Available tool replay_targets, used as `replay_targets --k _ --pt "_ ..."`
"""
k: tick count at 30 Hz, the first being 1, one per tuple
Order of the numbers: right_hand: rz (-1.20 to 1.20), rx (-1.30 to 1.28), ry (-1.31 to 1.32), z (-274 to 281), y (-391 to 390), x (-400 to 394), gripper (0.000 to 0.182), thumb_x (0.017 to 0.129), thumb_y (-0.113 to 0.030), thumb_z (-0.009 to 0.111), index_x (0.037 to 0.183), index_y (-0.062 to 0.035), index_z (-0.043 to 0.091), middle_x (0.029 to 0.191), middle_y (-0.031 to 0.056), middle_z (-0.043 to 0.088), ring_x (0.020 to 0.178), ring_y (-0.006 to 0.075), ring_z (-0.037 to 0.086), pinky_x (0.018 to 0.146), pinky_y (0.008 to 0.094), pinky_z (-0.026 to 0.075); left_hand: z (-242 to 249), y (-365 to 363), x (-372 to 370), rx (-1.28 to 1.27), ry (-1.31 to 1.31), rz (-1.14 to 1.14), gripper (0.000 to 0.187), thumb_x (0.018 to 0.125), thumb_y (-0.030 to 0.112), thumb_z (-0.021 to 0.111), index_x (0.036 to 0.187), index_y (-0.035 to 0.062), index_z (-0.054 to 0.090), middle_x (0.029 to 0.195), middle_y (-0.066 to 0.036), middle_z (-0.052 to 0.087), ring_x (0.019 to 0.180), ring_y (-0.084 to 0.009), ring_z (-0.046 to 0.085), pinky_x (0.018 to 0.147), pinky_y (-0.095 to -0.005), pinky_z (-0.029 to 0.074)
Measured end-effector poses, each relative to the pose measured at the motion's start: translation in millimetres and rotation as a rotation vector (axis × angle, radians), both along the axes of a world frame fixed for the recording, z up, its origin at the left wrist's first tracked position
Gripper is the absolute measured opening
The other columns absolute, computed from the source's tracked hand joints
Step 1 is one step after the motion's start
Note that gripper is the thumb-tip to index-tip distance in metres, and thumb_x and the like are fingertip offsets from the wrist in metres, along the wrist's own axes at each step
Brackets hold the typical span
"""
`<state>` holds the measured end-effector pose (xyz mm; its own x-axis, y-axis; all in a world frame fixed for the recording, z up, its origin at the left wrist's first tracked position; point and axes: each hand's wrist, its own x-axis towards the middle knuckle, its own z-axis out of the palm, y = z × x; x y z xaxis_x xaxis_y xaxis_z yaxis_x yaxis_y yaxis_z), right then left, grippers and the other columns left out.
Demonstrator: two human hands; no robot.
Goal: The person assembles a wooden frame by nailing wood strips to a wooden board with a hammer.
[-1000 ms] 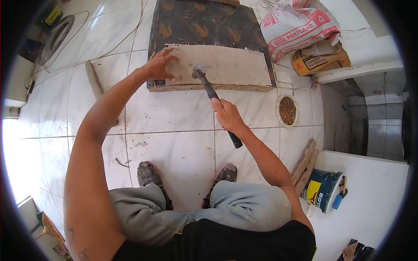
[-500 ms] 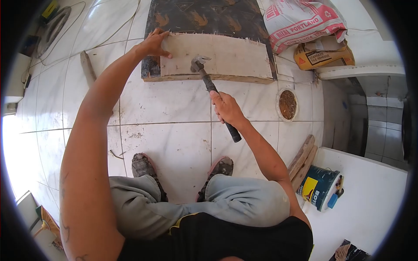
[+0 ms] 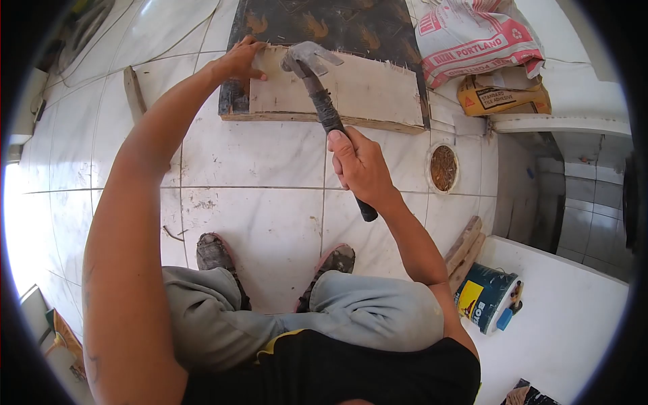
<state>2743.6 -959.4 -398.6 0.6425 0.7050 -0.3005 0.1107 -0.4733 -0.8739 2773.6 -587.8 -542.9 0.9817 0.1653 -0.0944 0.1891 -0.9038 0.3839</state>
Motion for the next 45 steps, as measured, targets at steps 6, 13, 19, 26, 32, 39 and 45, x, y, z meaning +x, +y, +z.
replay_targets --k 6,13,19,26,32,39,45 --pt "0.002 0.276 0.032 -40 5 -11 0.041 0.105 -0.044 0.048 0.090 -0.0066 0.052 0.058 -0.0025 0.046 0.048 0.0064 0.043 0.044 0.0255 0.038 -14 10 5 -0.025 -0.061 -0.010 0.091 0.067 0.026 0.092 0.146 0.0069 0.049 0.143 -0.018 0.045 0.135 -0.0385 0.043 0.115 -0.0436 0.037" --pt "0.054 0.050 -0.062 -39 20 7 0.051 0.104 -0.051 0.049 0.083 -0.0045 0.053 0.058 -0.0008 0.047 0.047 0.0078 0.043 0.042 0.0267 0.036 -29 23 9 -0.015 -0.092 -0.115 0.096 0.068 0.031 0.093 0.148 0.0091 0.046 0.140 -0.016 0.045 0.134 -0.0413 0.045 0.113 -0.0469 0.039" --pt "0.081 -0.195 -0.052 -106 16 19 0.057 0.105 -0.053 0.048 0.080 -0.0022 0.054 0.057 0.0052 0.048 0.053 0.0144 0.046 0.051 0.0350 0.042 -8 5 2 -0.033 -0.018 0.004 0.095 0.069 0.029 0.093 0.149 0.0082 0.045 0.144 -0.018 0.043 0.135 -0.0419 0.043 0.114 -0.0465 0.039" --pt "-0.036 0.199 -0.007 -42 14 -6 0.053 0.105 -0.051 0.045 0.081 -0.0044 0.051 0.057 0.0007 0.046 0.048 0.0099 0.043 0.046 0.0288 0.038 -14 5 2 -0.049 0.007 -0.013 0.095 0.069 0.021 0.091 0.150 0.0093 0.043 0.140 -0.015 0.044 0.132 -0.0401 0.044 0.113 -0.0450 0.039" --pt "-0.058 -0.140 0.125 -80 22 27 0.049 0.105 -0.050 0.046 0.082 -0.0071 0.048 0.056 -0.0017 0.044 0.040 0.0077 0.038 0.036 0.0270 0.035 -1 14 5 -0.044 -0.001 0.001 0.092 0.071 0.019 0.090 0.150 0.0088 0.043 0.142 -0.015 0.042 0.133 -0.0395 0.044 0.113 -0.0457 0.039" --pt "-0.071 0.279 -0.142 -89 0 2 0.047 0.104 -0.042 0.052 0.081 -0.0018 0.050 0.054 0.0032 0.046 0.048 0.0128 0.040 0.045 0.0343 0.036 -12 12 5 -0.092 0.004 -0.013 0.090 0.071 0.019 0.090 0.148 0.0082 0.045 0.142 -0.017 0.042 0.132 -0.0394 0.044 0.113 -0.0450 0.038" --pt "-0.006 0.115 -0.302 -90 -1 -6 0.048 0.103 -0.045 0.054 0.085 -0.0008 0.057 0.057 0.0157 0.054 0.051 0.0300 0.056 0.051 0.0418 0.044 -9 12 1 -0.059 -0.043 -0.042 0.101 0.065 0.031 0.094 0.149 0.0087 0.043 0.140 -0.020 0.046 0.133 -0.0433 0.044 0.113 -0.0463 0.040"
